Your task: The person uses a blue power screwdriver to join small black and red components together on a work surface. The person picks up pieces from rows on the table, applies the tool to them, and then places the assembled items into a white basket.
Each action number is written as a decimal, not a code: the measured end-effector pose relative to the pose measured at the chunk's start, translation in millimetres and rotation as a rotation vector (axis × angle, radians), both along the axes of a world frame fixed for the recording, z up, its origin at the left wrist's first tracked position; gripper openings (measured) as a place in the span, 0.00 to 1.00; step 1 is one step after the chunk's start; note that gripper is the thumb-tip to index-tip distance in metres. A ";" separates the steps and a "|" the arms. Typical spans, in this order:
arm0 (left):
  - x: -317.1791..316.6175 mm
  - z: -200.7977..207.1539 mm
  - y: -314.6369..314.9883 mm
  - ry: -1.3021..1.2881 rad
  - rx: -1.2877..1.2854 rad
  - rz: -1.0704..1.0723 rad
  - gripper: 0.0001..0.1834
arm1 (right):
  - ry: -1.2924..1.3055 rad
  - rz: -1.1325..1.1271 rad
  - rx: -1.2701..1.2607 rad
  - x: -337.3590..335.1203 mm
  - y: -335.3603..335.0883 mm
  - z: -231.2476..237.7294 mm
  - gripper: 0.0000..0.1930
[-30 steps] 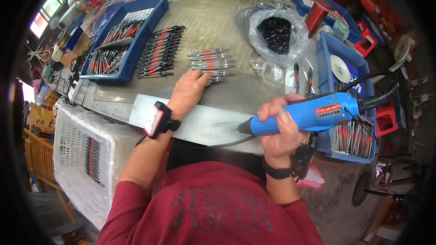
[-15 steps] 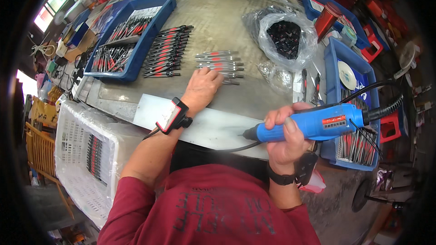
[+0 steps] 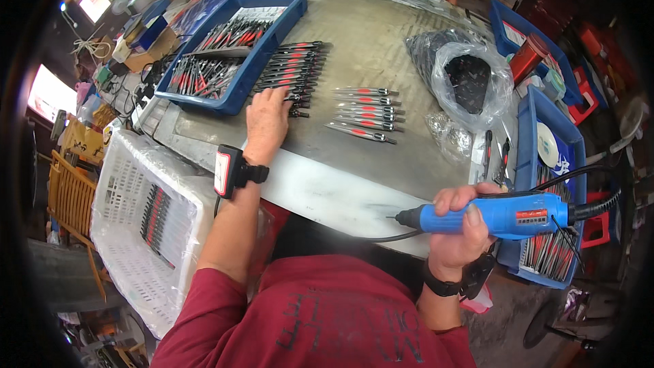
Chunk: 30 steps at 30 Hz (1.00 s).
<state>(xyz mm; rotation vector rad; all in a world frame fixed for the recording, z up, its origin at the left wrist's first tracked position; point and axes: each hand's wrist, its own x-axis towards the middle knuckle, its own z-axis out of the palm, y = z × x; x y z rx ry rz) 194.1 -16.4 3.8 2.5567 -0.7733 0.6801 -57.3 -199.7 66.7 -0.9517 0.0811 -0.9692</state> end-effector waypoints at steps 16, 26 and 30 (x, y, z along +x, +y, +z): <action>14.7 -11.7 13.4 0.019 0.115 0.067 0.10 | -0.011 0.025 -0.017 4.5 -0.4 -1.5 0.19; 11.6 -6.2 10.6 -0.044 0.119 0.042 0.10 | 0.001 0.001 -0.023 6.6 -0.1 -1.7 0.20; -0.9 9.0 5.2 -0.021 -0.032 -0.073 0.10 | -0.007 -0.001 -0.037 6.8 0.0 -2.0 0.20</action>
